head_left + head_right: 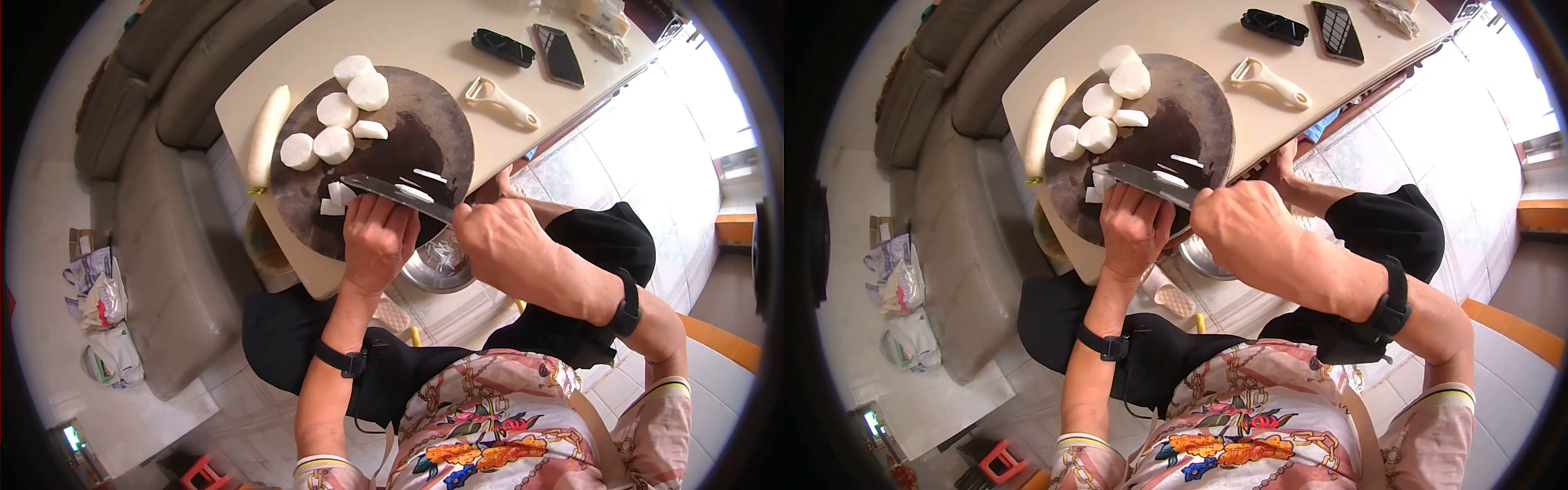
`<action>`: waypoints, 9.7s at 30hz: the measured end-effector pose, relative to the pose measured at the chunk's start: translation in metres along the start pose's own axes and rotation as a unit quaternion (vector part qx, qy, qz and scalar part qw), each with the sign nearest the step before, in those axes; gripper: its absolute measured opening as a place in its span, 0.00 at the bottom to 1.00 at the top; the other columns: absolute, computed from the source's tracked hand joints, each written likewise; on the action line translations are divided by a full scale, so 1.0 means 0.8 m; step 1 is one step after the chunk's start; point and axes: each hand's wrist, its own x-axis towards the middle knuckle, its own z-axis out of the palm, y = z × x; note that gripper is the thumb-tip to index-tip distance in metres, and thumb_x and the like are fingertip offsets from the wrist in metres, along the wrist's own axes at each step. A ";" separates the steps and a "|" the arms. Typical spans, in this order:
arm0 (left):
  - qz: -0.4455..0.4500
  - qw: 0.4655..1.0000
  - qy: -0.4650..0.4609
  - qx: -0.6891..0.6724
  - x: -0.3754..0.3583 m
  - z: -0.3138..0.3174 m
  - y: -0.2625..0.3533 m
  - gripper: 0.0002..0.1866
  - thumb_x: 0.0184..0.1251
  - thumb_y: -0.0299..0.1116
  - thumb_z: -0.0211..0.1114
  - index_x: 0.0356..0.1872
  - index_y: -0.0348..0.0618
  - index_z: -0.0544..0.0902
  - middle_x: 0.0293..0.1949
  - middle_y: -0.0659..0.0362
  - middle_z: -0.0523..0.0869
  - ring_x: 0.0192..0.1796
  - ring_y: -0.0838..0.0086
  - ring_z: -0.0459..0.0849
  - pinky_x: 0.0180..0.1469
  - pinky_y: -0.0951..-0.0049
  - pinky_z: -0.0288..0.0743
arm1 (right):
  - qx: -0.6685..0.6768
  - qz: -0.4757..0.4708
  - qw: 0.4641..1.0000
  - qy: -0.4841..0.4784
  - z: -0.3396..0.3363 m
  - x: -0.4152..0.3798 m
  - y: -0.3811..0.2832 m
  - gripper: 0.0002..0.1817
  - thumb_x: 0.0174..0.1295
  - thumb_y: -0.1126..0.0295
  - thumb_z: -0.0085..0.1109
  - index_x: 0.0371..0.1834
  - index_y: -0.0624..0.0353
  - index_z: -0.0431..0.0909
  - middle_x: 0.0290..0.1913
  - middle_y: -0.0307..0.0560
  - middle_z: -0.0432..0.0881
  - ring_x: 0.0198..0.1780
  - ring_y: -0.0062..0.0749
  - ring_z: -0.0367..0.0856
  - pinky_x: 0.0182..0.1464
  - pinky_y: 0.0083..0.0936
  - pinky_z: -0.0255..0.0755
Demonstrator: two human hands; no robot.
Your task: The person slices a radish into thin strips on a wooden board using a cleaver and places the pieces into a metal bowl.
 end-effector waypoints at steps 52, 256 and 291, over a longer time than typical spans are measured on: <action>-0.008 0.998 0.012 -0.056 -0.009 -0.007 0.001 0.09 0.49 0.22 0.67 0.35 0.37 0.84 0.37 0.54 0.83 0.42 0.58 0.81 0.47 0.61 0.76 | 0.014 0.029 0.999 0.021 0.002 0.010 -0.013 0.05 0.44 0.77 0.60 0.23 0.68 0.77 0.20 0.55 0.80 0.26 0.45 0.84 0.27 0.35 0.77; -0.028 0.996 0.065 -0.045 -0.040 -0.004 0.007 0.09 0.51 0.21 0.68 0.36 0.38 0.84 0.38 0.55 0.82 0.45 0.56 0.79 0.49 0.61 0.75 | -0.029 0.003 0.999 0.014 0.013 -0.006 -0.046 0.03 0.44 0.78 0.60 0.22 0.67 0.79 0.24 0.56 0.81 0.28 0.46 0.85 0.29 0.34 0.77; -0.044 0.995 0.075 -0.058 -0.042 -0.002 0.010 0.10 0.52 0.21 0.67 0.37 0.38 0.84 0.39 0.54 0.81 0.45 0.56 0.80 0.48 0.61 0.75 | -0.005 0.003 1.000 0.018 0.009 -0.020 -0.027 0.02 0.41 0.78 0.60 0.20 0.65 0.80 0.22 0.58 0.80 0.27 0.48 0.84 0.30 0.35 0.78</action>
